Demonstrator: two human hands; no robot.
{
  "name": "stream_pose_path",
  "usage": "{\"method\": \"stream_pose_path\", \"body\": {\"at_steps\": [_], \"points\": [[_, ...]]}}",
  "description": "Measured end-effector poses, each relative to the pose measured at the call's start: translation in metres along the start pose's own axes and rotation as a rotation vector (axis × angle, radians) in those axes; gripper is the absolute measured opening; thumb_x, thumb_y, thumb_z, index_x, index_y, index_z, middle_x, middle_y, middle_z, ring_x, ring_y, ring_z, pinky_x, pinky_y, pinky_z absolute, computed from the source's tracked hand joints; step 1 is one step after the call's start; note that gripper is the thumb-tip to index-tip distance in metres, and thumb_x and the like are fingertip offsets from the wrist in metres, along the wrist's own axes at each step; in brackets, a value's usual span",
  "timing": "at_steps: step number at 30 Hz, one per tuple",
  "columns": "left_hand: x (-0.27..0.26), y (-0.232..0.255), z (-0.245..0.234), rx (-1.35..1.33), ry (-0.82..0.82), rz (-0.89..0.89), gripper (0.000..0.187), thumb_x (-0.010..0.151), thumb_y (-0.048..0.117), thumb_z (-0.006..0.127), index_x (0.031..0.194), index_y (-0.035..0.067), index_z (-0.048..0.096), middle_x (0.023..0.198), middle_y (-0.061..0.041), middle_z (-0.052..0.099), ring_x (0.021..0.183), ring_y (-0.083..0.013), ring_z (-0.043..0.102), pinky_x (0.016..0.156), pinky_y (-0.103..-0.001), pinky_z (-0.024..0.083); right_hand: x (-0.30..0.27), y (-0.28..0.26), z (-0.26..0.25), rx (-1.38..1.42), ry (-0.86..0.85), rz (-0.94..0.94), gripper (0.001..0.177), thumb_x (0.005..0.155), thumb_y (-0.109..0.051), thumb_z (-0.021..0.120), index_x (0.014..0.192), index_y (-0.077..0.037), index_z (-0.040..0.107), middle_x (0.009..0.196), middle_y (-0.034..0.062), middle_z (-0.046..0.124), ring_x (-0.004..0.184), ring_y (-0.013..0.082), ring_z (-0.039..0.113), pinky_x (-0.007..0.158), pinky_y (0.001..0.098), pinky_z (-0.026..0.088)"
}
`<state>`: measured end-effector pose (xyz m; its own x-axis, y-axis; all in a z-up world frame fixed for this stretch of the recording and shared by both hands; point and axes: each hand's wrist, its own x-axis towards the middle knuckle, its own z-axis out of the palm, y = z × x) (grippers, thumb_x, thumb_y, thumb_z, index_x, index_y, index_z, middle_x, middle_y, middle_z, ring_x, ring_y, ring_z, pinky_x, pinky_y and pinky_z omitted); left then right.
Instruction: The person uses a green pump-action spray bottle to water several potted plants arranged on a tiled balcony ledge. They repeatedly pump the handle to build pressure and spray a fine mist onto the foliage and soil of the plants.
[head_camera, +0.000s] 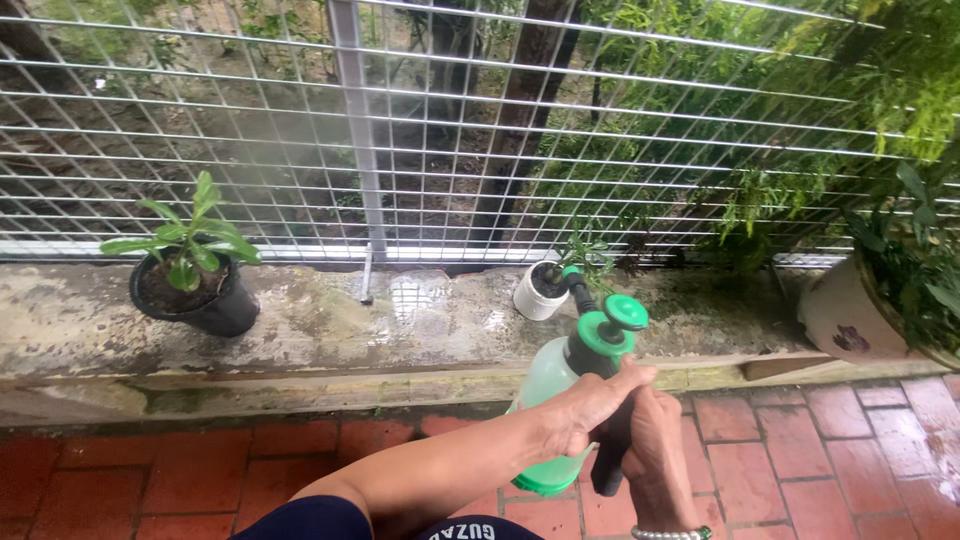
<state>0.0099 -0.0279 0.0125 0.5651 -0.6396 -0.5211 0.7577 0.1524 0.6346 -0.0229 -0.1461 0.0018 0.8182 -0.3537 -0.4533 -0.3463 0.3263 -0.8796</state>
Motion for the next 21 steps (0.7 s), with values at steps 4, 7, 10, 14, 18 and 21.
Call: {"method": "stream_pose_path", "body": {"at_steps": [4, 7, 10, 14, 18, 21], "points": [[0.006, 0.010, 0.018, 0.059, -0.048, 0.018, 0.098, 0.083, 0.064, 0.066, 0.136, -0.016, 0.051, 0.135, -0.022, 0.060, 0.124, -0.0294, 0.057, 0.100, -0.044, 0.045, 0.005, -0.014, -0.015, -0.019, 0.095, -0.043, 0.045, 0.095, -0.040, 0.069, 0.079, 0.001, 0.064, 0.064, 0.0087, 0.061, 0.049, 0.0193, 0.056, 0.043, 0.0359, 0.043], [0.010, 0.019, 0.031, 0.089, -0.078, 0.018, 0.099, 0.083, 0.064, 0.067, 0.139, -0.016, 0.048, 0.138, -0.022, 0.057, 0.126, -0.0284, 0.054, 0.103, -0.045, 0.043, 0.006, -0.024, -0.021, -0.004, 0.144, -0.105, 0.044, 0.096, -0.039, 0.070, 0.079, 0.000, 0.063, 0.065, 0.0077, 0.060, 0.050, 0.0182, 0.055, 0.043, 0.0351, 0.041], [0.014, 0.025, 0.040, 0.109, -0.110, 0.036, 0.099, 0.083, 0.063, 0.068, 0.138, -0.017, 0.048, 0.138, -0.022, 0.057, 0.126, -0.0284, 0.055, 0.102, -0.045, 0.043, 0.004, -0.034, -0.027, 0.024, 0.145, -0.163, 0.044, 0.098, -0.039, 0.070, 0.079, 0.000, 0.063, 0.067, 0.0070, 0.061, 0.052, 0.0169, 0.056, 0.044, 0.0340, 0.042], [0.016, 0.029, 0.043, 0.122, -0.134, 0.060, 0.099, 0.082, 0.064, 0.069, 0.134, -0.018, 0.051, 0.136, -0.025, 0.060, 0.124, -0.0306, 0.057, 0.101, -0.046, 0.046, 0.000, -0.041, -0.025, 0.042, 0.111, -0.203, 0.043, 0.098, -0.038, 0.069, 0.081, 0.001, 0.064, 0.069, 0.0065, 0.062, 0.053, 0.0169, 0.057, 0.045, 0.0343, 0.044], [0.013, 0.027, 0.032, 0.102, -0.104, 0.023, 0.097, 0.080, 0.066, 0.067, 0.133, -0.014, 0.054, 0.135, -0.024, 0.059, 0.123, -0.0311, 0.055, 0.098, -0.047, 0.045, -0.002, -0.038, -0.013, 0.004, 0.129, -0.138, 0.046, 0.097, -0.039, 0.070, 0.082, 0.004, 0.064, 0.068, 0.0087, 0.062, 0.054, 0.0181, 0.058, 0.046, 0.0348, 0.046], [0.011, 0.020, 0.018, 0.060, -0.071, 0.010, 0.096, 0.081, 0.066, 0.067, 0.132, -0.015, 0.053, 0.133, -0.024, 0.059, 0.124, -0.0317, 0.056, 0.099, -0.046, 0.045, -0.001, -0.030, -0.002, -0.025, 0.136, -0.051, 0.046, 0.094, -0.041, 0.068, 0.081, 0.003, 0.064, 0.067, 0.0097, 0.063, 0.052, 0.0200, 0.058, 0.045, 0.0365, 0.047]]}}
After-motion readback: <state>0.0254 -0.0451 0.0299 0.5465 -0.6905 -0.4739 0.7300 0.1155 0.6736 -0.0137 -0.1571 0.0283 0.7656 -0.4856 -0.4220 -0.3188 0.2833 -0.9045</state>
